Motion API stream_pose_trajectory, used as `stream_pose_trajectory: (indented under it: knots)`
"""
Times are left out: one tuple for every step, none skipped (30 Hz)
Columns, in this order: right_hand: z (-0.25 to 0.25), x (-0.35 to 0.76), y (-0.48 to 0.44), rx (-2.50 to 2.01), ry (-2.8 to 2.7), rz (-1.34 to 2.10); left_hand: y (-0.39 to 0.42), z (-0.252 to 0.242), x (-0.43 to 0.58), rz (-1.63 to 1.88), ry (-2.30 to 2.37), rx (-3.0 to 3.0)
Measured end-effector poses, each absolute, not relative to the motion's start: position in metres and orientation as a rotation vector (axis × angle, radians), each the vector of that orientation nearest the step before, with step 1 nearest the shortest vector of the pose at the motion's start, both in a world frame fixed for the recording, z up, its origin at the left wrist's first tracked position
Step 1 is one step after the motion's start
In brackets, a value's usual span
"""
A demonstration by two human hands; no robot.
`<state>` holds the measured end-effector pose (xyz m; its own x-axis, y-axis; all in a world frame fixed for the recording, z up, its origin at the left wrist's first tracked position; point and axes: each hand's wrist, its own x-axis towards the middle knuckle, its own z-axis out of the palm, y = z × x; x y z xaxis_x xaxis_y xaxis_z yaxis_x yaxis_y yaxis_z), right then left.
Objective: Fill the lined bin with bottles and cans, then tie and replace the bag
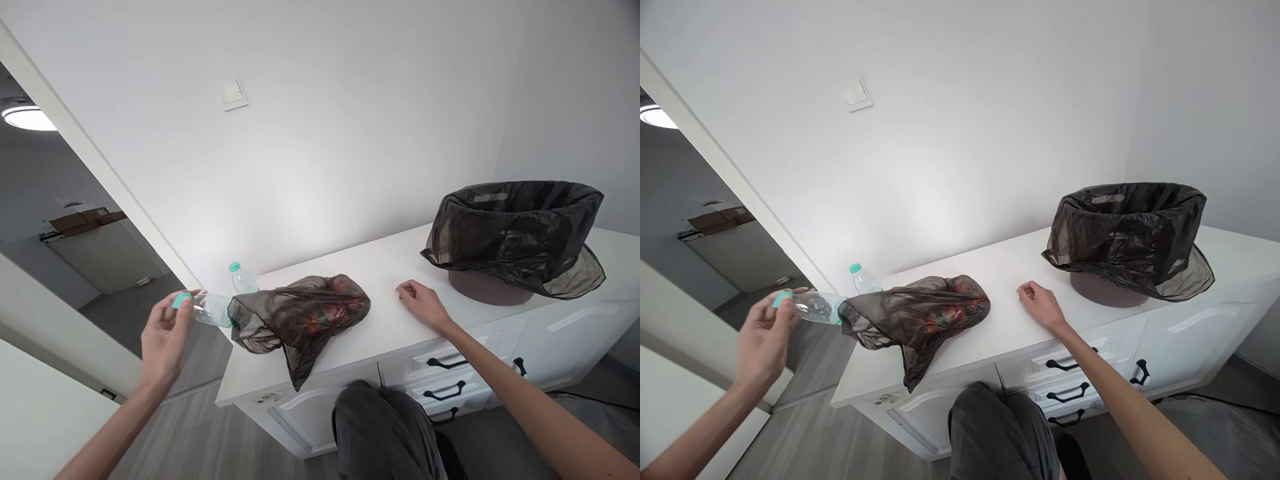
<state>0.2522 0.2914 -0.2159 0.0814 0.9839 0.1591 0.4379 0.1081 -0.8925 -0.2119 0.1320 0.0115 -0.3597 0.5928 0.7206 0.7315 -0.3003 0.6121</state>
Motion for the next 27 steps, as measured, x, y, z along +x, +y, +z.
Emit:
stream_pose_trajectory:
  knots:
    - [-0.215, 0.252, 0.291, -1.471, -1.494, 0.781, 0.131, 0.004, -0.209, -1.787, -1.849, -1.746]
    - [-0.214, 0.252, 0.290, -1.474, -1.491, 0.787, 0.131, -0.001, -0.207, -1.818, -1.902, -1.786]
    - [-0.213, 0.252, 0.289, -1.477, -1.489, 0.790, 0.132, -0.004, -0.206, -1.829, -1.934, -1.823]
    - [-0.211, 0.252, 0.288, -1.481, -1.488, 0.791, 0.134, -0.006, -0.206, -1.808, -1.947, -1.849]
    - [-0.210, 0.251, 0.288, -1.484, -1.488, 0.790, 0.137, -0.007, -0.208, -1.777, -1.955, -1.862]
    - [-0.209, 0.251, 0.287, -1.486, -1.489, 0.788, 0.141, -0.007, -0.210, -1.747, -1.965, -1.860]
    - [-0.208, 0.251, 0.287, -1.487, -1.490, 0.785, 0.146, -0.007, -0.214, -1.716, -1.980, -1.846]
    - [-0.208, 0.251, 0.287, -1.487, -1.492, 0.784, 0.151, -0.007, -0.218, -1.679, -2.003, -1.822]
    - [-0.207, 0.251, 0.287, -1.487, -1.494, 0.783, 0.157, -0.007, -0.222, -1.634, -2.031, -1.790]
    - [-0.207, 0.251, 0.288, -1.487, -1.496, 0.783, 0.163, -0.007, -0.227, -1.589, -2.060, -1.757]
    - [-0.207, 0.251, 0.288, -1.489, -1.497, 0.783, 0.168, -0.008, -0.230, -1.545, -2.089, -1.731]
    - [-0.208, 0.251, 0.288, -1.493, -1.498, 0.782, 0.173, -0.009, -0.234, -1.505, -2.117, -1.710]
    - [-0.208, 0.251, 0.289, -1.494, -1.498, 0.782, 0.178, -0.011, -0.237, -1.473, -2.142, -1.692]
    - [-0.208, 0.251, 0.289, -1.493, -1.499, 0.782, 0.183, -0.012, -0.240, -1.449, -2.162, -1.677]
    - [-0.209, 0.251, 0.289, -1.490, -1.500, 0.781, 0.187, -0.014, -0.242, -1.433, -2.177, -1.668]
    - [-0.209, 0.252, 0.289, -1.485, -1.502, 0.782, 0.191, -0.015, -0.244, -1.421, -2.186, -1.661]
    - [-0.210, 0.252, 0.289, -1.482, -1.502, 0.783, 0.195, -0.017, -0.246, -1.411, -2.189, -1.651]
    - [-0.210, 0.252, 0.289, -1.482, -1.500, 0.785, 0.199, -0.018, -0.248, -1.406, -2.187, -1.640]
    - [-0.210, 0.252, 0.289, -1.485, -1.499, 0.787, 0.203, -0.019, -0.250, -1.403, -2.183, -1.631]
    - [-0.210, 0.252, 0.289, -1.490, -1.497, 0.790, 0.206, -0.020, -0.252, -1.404, -2.178, -1.622]
    - [-0.210, 0.252, 0.289, -1.493, -1.495, 0.794, 0.209, -0.021, -0.253, -1.409, -2.173, -1.613]
    - [-0.209, 0.251, 0.289, -1.496, -1.493, 0.797, 0.212, -0.021, -0.254, -1.416, -2.166, -1.607]
    - [-0.209, 0.251, 0.289, -1.497, -1.494, 0.797, 0.214, -0.022, -0.254, -1.421, -2.160, -1.606]
    - [-0.209, 0.251, 0.289, -1.497, -1.495, 0.797, 0.215, -0.022, -0.254, -1.422, -2.157, -1.611]
    - [-0.208, 0.251, 0.289, -1.497, -1.497, 0.796, 0.216, -0.023, -0.254, -1.418, -2.157, -1.623]
    - [-0.208, 0.251, 0.289, -1.496, -1.499, 0.793, 0.216, -0.024, -0.254, -1.410, -2.160, -1.639]
    - [-0.207, 0.251, 0.288, -1.496, -1.500, 0.791, 0.216, -0.025, -0.255, -1.401, -2.159, -1.657]
